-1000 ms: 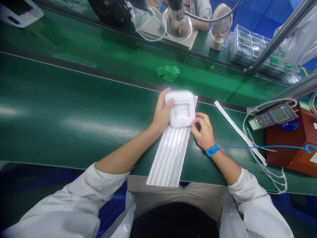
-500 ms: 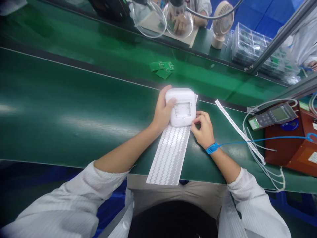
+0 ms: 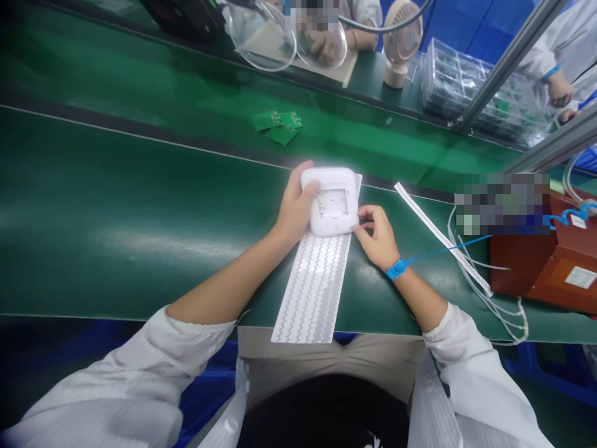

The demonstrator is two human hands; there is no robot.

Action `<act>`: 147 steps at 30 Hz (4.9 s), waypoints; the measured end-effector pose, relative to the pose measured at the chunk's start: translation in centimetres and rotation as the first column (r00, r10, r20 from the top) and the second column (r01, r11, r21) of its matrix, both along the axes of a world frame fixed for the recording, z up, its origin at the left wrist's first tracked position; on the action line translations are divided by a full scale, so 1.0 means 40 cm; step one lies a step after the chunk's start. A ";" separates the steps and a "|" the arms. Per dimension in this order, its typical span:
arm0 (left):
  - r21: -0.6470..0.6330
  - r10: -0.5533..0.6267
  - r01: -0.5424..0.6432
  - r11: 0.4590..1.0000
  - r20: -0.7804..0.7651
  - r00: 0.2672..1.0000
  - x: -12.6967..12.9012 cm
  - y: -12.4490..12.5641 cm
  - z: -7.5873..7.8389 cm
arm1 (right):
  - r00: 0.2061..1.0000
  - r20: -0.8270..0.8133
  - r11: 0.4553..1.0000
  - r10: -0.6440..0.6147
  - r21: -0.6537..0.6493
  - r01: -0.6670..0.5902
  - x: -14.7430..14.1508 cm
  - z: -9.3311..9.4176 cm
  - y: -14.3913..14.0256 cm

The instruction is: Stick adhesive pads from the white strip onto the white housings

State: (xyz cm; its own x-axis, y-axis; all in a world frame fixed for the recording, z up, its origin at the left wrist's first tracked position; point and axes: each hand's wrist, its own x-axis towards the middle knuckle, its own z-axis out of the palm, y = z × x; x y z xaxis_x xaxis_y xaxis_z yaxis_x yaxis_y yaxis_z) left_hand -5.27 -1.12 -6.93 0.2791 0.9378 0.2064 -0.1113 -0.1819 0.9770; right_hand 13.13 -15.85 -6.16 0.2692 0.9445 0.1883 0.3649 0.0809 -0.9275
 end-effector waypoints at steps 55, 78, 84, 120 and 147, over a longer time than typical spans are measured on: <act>-0.048 -0.017 0.019 0.999 0.030 0.999 0.011 0.037 -0.018 | 0.329 0.669 0.665 0.666 -0.332 -0.669 -0.126 0.110 -0.116; -0.003 -0.063 0.063 0.998 -0.030 0.998 -0.003 0.041 -0.022 | 0.414 0.593 0.656 0.691 -0.273 -0.704 -0.114 0.094 -0.110; -0.018 -0.068 0.067 0.998 -0.032 0.997 0.003 0.042 -0.026 | 0.460 0.551 0.659 0.696 -0.238 -0.713 -0.102 0.086 -0.108; -0.019 -0.075 0.075 0.997 -0.017 0.997 0.002 0.041 -0.021 | 0.491 0.643 0.773 0.588 -0.269 -0.574 -0.144 0.085 -0.133; -0.032 -0.068 0.067 0.997 -0.001 0.998 0.008 0.038 -0.017 | 0.617 0.550 0.815 0.562 -0.244 -0.525 -0.154 0.093 -0.168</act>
